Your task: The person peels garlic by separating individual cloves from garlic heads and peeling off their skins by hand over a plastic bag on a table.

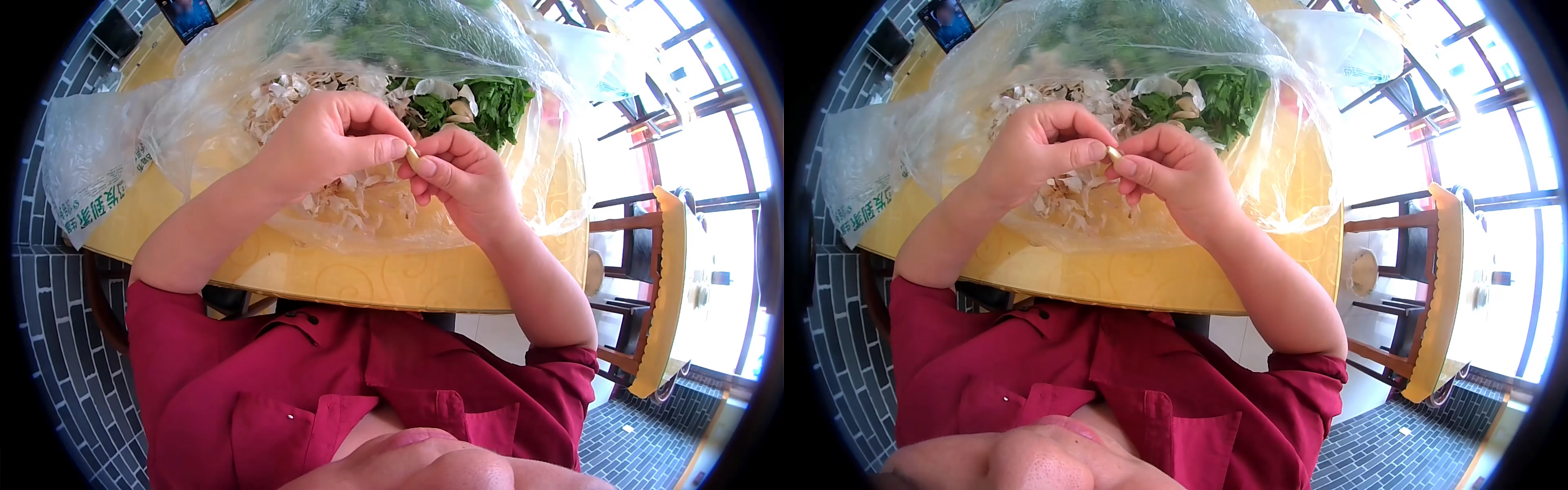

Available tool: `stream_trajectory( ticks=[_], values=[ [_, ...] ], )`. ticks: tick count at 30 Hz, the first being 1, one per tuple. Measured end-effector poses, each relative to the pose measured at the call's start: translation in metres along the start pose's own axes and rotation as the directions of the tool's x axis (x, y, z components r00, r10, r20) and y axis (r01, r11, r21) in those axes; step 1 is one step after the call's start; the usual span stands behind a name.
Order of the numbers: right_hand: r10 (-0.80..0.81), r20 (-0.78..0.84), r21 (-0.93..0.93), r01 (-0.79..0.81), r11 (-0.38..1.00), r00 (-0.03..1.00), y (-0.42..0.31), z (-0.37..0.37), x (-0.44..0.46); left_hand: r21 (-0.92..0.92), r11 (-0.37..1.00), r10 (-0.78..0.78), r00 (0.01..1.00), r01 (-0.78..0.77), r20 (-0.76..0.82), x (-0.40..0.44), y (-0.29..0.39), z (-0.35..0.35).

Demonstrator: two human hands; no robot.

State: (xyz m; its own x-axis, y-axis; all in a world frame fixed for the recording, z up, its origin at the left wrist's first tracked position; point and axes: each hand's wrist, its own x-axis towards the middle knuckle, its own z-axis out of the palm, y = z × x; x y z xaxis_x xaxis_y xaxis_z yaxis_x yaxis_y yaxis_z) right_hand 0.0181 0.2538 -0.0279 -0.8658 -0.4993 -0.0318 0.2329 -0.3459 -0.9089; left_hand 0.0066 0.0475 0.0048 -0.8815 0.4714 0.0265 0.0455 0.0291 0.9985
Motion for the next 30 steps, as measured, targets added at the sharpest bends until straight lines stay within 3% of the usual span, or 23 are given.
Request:
stream_trajectory(
  ticks=[8,14,17,19,20,23,24,28,30],
  values=[
    [-0.049,-0.033,-0.083,0.046,0.995,0.998,0.003,0.002,-0.001,0.085,0.996,-0.034,0.999,0.035,-0.014,-0.002,0.003,-0.001],
    [-0.075,-0.036,-0.055,0.073,0.996,0.997,0.003,0.002,0.001,0.117,0.993,0.027,0.996,-0.017,-0.082,-0.002,0.001,0.005],
    [-0.116,-0.088,-0.249,0.091,0.964,0.989,0.002,0.005,0.0,0.292,0.956,0.06,0.994,-0.031,-0.091,-0.002,0.001,0.005],
    [-0.167,-0.096,-0.427,0.111,0.897,0.981,0.006,0.004,-0.001,0.314,0.949,0.054,0.994,-0.022,-0.096,-0.003,0.001,0.007],
    [-0.193,-0.088,-0.509,0.122,0.852,0.977,0.008,0.004,0.0,0.328,0.945,0.052,0.993,-0.015,-0.105,-0.004,0.002,0.008],
    [-0.362,-0.028,-0.759,0.216,0.614,0.932,0.013,0.007,-0.001,0.512,0.835,0.255,0.966,-0.201,-0.037,-0.003,-0.004,0.008],
    [-0.395,-0.03,-0.773,0.229,0.592,0.918,0.013,0.009,-0.003,0.602,0.735,0.394,0.919,-0.312,-0.005,-0.001,-0.009,0.008],
    [-0.41,-0.051,-0.743,0.24,0.625,0.911,0.014,0.007,-0.002,0.613,0.722,0.39,0.921,-0.321,0.023,0.0,-0.012,0.005],
    [-0.408,-0.064,-0.692,0.254,0.675,0.911,0.01,0.008,-0.003,0.565,0.79,0.306,0.952,-0.236,-0.03,0.0,-0.009,0.004]
  ],
)
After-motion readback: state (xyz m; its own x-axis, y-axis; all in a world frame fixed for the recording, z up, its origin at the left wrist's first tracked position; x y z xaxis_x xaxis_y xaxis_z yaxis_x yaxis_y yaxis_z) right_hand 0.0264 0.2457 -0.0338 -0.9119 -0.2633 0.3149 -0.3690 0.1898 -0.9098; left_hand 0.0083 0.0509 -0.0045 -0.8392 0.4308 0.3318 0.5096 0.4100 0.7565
